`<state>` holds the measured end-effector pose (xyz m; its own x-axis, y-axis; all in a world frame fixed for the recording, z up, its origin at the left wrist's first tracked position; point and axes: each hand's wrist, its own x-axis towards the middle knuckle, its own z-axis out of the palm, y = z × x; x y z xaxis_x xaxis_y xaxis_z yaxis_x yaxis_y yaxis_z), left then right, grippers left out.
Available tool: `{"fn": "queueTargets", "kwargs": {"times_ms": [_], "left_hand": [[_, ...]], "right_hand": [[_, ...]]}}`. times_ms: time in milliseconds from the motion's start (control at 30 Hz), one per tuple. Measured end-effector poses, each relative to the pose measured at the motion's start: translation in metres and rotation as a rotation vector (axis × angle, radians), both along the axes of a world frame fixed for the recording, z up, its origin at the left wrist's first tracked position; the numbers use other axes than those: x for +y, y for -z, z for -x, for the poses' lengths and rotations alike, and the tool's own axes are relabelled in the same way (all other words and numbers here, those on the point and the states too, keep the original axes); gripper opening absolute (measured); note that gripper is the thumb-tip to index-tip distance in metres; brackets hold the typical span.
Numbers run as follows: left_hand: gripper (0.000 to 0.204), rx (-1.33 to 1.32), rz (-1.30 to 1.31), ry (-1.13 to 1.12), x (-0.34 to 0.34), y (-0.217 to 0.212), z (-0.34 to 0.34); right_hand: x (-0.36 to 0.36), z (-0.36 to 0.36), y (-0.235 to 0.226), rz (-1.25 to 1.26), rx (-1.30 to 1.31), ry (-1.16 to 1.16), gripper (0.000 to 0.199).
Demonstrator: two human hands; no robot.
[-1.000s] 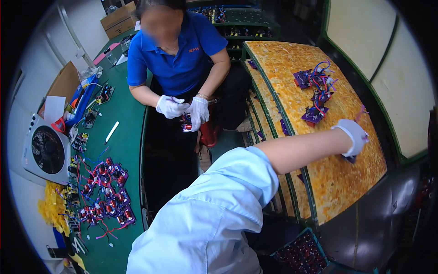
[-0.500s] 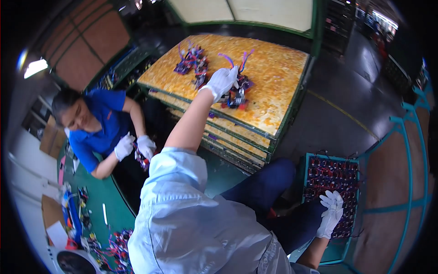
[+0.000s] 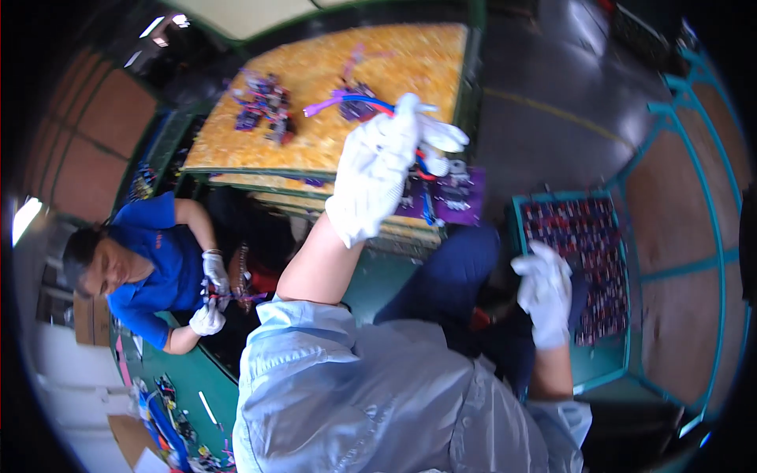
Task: Manual assembly of purple electronic component housings by inserting internal parts and wires and placing them into a tray.
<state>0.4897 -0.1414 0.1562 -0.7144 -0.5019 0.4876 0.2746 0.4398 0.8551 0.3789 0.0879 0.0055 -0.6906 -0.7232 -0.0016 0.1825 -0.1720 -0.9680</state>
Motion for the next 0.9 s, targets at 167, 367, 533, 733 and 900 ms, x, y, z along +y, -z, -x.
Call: {"fn": "queueTargets", "kwargs": {"times_ms": [167, 367, 533, 733, 900], "left_hand": [[0.043, -0.105, 0.022, 0.272, 0.042, 0.044, 0.023], [0.050, -0.281, -0.408, 0.339, 0.062, 0.081, 0.029], [0.054, -0.298, -0.370, 0.273, 0.075, 0.081, 0.021], [0.032, 0.106, 0.808, 0.075, 0.062, 0.094, 0.010], [0.049, 0.110, 0.802, 0.021, 0.059, 0.108, 0.015]], "right_hand": [[-0.038, -0.041, -0.022, 0.329, -0.385, 0.015, 0.088], [-0.023, -0.055, 0.006, 0.260, -0.340, 0.122, 0.079], [-0.011, -0.068, 0.014, 0.288, -0.430, 0.117, 0.072], [-0.010, -0.065, 0.020, 0.291, -0.485, 0.073, 0.074], [-0.011, -0.066, 0.025, 0.357, -0.585, 0.160, 0.075]]}}
